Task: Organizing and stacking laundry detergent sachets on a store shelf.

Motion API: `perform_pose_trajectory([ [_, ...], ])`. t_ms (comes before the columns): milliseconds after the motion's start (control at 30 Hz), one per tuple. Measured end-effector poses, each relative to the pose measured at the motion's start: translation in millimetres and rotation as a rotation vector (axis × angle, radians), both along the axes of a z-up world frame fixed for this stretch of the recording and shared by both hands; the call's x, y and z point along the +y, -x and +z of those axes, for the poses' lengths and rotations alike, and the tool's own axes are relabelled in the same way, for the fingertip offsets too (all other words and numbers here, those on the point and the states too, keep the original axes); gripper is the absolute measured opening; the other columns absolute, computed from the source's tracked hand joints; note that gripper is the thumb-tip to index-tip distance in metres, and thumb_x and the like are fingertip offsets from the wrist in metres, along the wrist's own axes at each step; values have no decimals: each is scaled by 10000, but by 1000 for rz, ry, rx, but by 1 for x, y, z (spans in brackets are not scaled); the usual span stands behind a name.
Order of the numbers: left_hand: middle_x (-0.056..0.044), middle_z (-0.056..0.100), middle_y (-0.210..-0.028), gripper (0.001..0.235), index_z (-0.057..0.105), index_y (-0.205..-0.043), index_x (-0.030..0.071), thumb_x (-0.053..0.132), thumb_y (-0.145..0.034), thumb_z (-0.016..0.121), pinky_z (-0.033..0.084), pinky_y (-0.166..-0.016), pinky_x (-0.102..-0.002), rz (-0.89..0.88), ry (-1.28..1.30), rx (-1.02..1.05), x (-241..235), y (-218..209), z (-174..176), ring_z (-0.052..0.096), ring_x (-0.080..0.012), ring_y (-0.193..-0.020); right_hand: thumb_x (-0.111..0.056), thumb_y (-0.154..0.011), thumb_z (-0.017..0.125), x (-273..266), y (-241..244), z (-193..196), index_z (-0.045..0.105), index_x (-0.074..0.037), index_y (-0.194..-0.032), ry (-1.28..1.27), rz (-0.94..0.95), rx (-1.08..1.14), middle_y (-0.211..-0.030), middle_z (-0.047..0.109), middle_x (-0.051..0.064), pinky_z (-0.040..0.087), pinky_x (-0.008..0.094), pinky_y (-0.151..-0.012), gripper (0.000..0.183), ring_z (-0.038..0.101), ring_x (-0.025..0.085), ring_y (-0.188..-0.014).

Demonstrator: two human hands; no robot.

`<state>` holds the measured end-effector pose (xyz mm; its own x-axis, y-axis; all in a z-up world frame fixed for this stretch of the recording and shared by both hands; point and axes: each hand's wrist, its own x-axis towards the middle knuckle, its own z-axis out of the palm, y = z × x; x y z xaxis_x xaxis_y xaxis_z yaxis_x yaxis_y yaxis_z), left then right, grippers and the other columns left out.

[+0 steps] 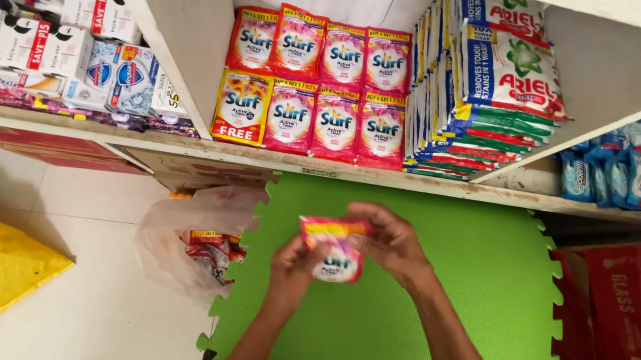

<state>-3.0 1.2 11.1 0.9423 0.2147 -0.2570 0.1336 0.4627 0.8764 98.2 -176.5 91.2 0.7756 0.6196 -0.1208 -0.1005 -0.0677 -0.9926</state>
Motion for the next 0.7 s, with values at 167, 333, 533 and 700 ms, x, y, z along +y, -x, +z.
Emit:
perform_pose_trajectory([
  [167, -109, 760, -1046, 257, 687, -1132, 30, 134, -905, 749, 621, -840, -417, 103, 432, 47, 12, -30, -8, 722, -218, -928, -1, -882, 714, 18, 6, -7, 479, -203, -1475, -94, -95, 112, -1199, 701, 54, 592, 297, -914, 669, 688, 125, -1028],
  [333, -109, 711, -1156, 405, 624, -1254, 35, 135, -892, 776, 594, -931, -463, -39, 810, 141, 13, -44, -39, 698, -244, -1043, 3, -959, 686, 16, -5, -40, 645, -53, -1370, -40, -120, -49, -1235, 693, 50, 562, 284, -945, 418, 669, 130, -1081],
  [533, -83, 679, -1245, 683, 524, -1416, 125, -23, -799, 779, 571, -989, -440, -145, 753, 75, 11, -48, -16, 674, -247, -1141, 6, -934, 704, 12, -22, -29, 630, -61, -1369, 120, -63, 73, -1156, 654, 42, 560, 275, -840, 447, 660, 116, -982],
  [700, -97, 656, -1309, 703, 496, -1438, 104, -137, -801, 667, 547, -1033, -424, -37, 459, -20, 23, -72, -2, 633, -234, -1206, 77, -945, 622, 7, -42, -47, 629, -84, -1432, -47, -20, 209, -1150, 725, 83, 580, 282, -878, 514, 668, 135, -970],
])
